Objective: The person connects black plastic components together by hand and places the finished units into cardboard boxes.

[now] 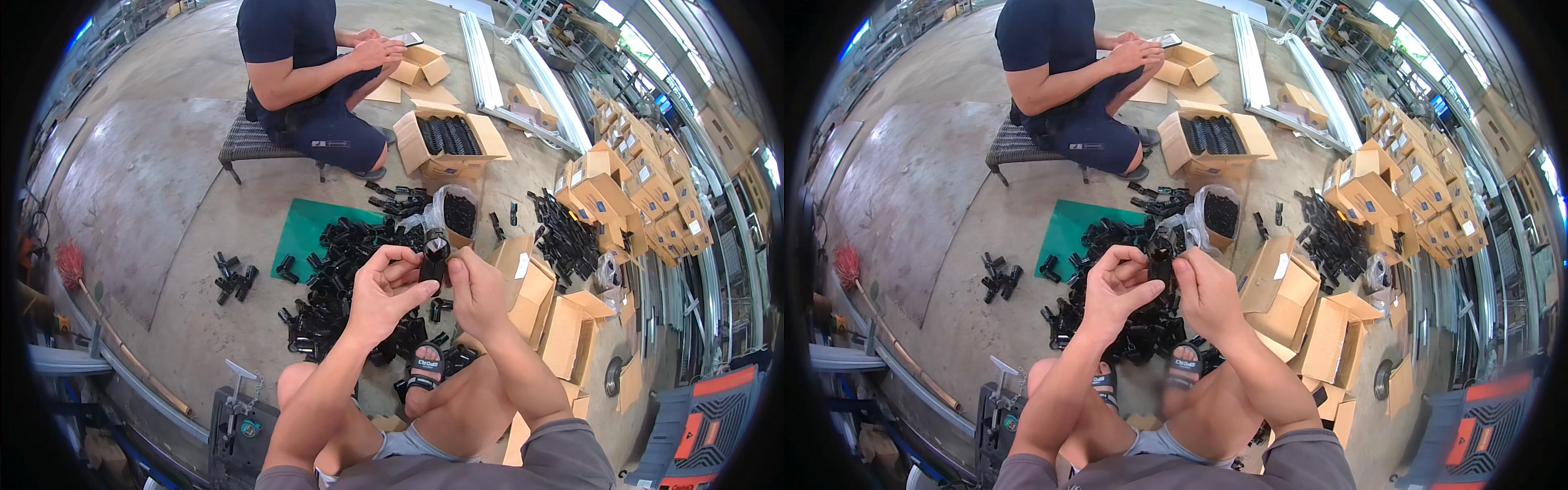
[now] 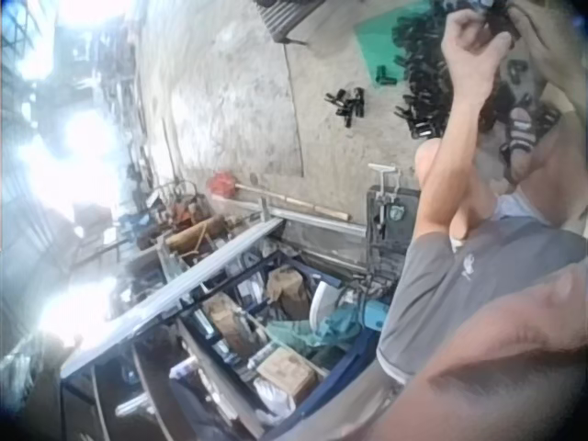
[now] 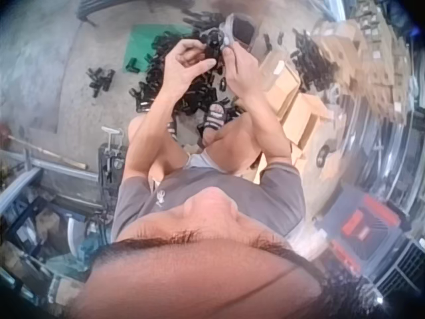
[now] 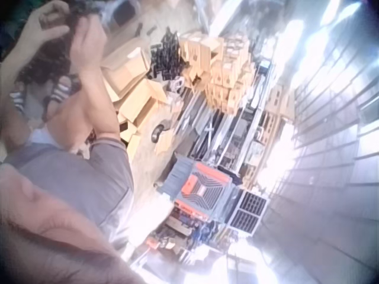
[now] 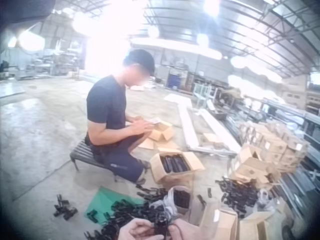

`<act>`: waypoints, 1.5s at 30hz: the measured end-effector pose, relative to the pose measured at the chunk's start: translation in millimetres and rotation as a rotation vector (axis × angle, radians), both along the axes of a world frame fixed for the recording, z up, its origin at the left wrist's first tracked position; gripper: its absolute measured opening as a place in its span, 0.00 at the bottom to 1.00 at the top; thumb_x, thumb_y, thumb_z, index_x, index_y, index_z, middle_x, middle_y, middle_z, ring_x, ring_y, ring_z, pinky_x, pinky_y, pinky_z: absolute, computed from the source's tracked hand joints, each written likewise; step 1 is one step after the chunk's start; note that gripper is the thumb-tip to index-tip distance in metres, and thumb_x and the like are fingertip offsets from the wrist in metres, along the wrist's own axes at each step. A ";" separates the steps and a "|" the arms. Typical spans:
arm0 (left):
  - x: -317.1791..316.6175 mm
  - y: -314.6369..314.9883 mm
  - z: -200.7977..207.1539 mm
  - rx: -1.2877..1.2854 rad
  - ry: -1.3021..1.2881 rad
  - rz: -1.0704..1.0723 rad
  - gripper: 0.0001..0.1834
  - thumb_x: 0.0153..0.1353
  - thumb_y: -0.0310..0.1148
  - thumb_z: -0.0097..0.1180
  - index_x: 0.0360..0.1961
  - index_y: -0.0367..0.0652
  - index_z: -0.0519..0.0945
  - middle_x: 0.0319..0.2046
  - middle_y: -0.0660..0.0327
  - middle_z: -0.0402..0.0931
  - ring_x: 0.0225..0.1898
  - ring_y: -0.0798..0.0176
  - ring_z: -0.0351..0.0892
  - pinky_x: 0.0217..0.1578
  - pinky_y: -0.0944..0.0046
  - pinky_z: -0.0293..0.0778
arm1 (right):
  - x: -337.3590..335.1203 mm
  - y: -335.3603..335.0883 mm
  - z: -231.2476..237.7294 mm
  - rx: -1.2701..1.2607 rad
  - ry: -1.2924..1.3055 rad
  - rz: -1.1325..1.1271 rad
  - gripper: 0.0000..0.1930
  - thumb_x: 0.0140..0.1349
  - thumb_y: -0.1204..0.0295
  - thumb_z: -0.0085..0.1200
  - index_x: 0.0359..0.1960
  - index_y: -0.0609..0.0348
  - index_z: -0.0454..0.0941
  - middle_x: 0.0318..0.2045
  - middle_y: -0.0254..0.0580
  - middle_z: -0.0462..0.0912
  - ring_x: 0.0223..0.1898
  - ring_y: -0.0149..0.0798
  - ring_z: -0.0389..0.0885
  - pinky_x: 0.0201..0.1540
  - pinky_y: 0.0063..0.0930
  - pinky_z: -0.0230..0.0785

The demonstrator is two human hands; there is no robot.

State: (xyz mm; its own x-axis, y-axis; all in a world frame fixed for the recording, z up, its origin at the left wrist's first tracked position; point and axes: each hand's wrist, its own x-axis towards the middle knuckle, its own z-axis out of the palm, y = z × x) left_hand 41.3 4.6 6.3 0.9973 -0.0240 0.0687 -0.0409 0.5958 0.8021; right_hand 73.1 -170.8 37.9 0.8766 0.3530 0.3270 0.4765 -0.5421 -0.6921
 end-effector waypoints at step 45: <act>-0.8 15.9 -16.1 -0.731 0.078 -0.316 0.27 0.64 0.30 0.62 0.62 0.35 0.69 0.60 0.41 0.73 0.51 0.49 0.84 0.50 0.58 0.86 | -9.2 9.0 2.1 0.363 -0.153 -0.057 0.09 0.63 0.77 0.63 0.45 0.59 0.82 0.27 0.36 0.80 0.26 0.27 0.76 0.28 0.21 0.67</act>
